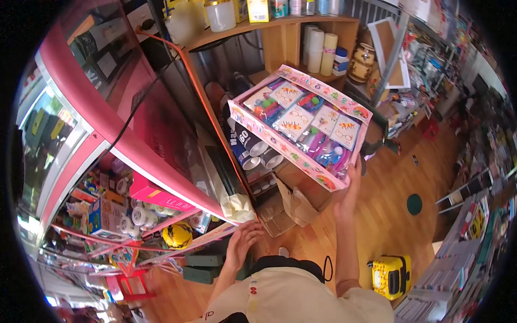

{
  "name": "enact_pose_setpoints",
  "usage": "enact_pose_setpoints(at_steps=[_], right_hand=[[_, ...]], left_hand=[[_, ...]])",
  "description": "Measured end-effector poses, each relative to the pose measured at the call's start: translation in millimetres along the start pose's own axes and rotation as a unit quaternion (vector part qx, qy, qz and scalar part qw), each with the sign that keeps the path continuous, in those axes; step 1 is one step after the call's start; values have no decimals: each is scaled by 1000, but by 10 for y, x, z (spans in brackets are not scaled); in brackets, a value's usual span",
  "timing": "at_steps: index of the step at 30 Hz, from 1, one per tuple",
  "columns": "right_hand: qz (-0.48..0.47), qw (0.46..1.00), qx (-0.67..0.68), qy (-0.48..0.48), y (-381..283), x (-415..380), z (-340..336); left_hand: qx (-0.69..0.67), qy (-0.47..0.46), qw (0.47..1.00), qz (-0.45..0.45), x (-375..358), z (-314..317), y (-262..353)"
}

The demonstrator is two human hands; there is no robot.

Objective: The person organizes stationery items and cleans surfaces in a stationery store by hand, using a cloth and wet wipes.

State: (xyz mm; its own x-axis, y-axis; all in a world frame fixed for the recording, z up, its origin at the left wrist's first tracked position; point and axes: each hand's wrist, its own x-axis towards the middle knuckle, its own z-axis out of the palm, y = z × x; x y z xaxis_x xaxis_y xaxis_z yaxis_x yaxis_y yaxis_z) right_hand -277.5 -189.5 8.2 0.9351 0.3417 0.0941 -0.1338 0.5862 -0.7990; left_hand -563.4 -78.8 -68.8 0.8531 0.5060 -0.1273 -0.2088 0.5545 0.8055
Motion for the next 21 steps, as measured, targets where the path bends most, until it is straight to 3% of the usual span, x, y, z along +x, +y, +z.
enact_pose_setpoints(at_steps=[3,7,12,16,17,19,21], right_hand=[[-16,999,30,13,326,74,290],[-47,999,-23,1,559,81,765],[-15,999,8,-47,942,188,1118],[-32,994,-83,-56,1174,336,1297],[55,989,-72,-120,1157,372,1292],[143,973,-30,-178,1047,342,1399],[137,968,-54,-204,1129,367,1373]], left_hand=[[-20,70,996,53,68,-48,-63],[7,81,993,84,141,-90,-33],[48,102,987,115,188,-24,17],[-1,122,984,133,149,36,-8],[-8,132,982,135,140,31,-49],[-4,137,981,134,128,19,-90],[-3,144,982,125,97,20,-116]])
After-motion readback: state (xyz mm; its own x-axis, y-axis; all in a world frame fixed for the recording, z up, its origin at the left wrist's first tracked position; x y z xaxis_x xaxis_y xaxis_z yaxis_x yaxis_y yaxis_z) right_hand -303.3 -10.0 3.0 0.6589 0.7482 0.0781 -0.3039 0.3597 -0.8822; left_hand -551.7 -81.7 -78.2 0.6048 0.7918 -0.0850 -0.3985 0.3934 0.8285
